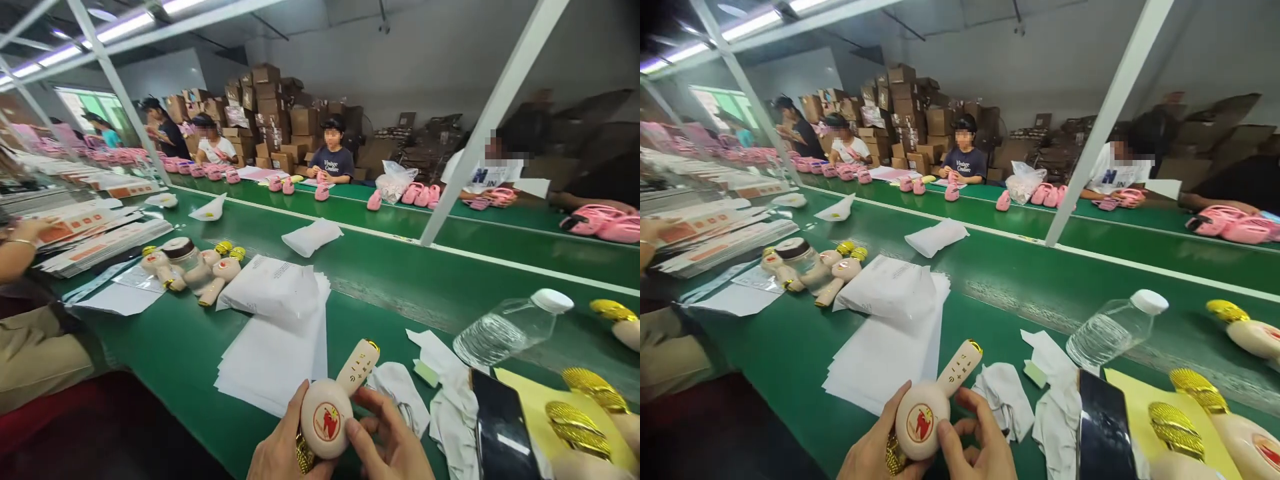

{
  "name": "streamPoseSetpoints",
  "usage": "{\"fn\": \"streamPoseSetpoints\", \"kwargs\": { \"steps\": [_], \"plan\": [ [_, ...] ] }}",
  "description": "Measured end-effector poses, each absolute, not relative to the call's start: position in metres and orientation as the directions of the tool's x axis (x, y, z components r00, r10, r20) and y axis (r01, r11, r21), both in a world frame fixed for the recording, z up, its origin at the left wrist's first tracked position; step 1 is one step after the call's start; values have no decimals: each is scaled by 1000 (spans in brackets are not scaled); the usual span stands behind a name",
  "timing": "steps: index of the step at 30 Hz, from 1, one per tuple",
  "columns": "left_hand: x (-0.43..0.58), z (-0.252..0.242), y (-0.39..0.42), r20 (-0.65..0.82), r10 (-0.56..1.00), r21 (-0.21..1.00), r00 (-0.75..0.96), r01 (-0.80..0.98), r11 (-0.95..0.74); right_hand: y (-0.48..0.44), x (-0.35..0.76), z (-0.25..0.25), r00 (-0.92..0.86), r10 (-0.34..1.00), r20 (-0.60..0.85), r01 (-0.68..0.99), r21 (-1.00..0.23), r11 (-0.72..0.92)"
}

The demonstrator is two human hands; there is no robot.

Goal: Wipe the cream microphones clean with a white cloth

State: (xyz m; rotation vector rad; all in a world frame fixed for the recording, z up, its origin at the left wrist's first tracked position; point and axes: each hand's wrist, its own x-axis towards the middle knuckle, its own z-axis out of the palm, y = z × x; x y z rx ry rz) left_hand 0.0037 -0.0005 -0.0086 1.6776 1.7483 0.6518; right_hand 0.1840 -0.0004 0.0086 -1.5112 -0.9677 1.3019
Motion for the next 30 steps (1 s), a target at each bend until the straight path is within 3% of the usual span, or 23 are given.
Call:
{"fn": "streamPoseSetpoints", "kwargs": {
  "steps": [6, 11, 16, 30],
  "plan": [
    [9, -34, -8, 164, 986, 618, 35, 775, -131, 1, 195, 16, 36, 948, -316, 65, -946, -318],
    [10, -44, -9, 279, 953, 550, 117, 794, -258, 5, 192, 15, 38, 942, -334, 7, -942, -335],
    [8, -46, -7, 283, 946, 495, 156, 821, -284, 8, 190, 13, 9, 924, -383, -103, -919, -380],
    [10, -53, -4, 240, 963, 532, 120, 813, -234, 11, 185, 10, 22, 904, -428, -243, -879, -410]
  ]
}}
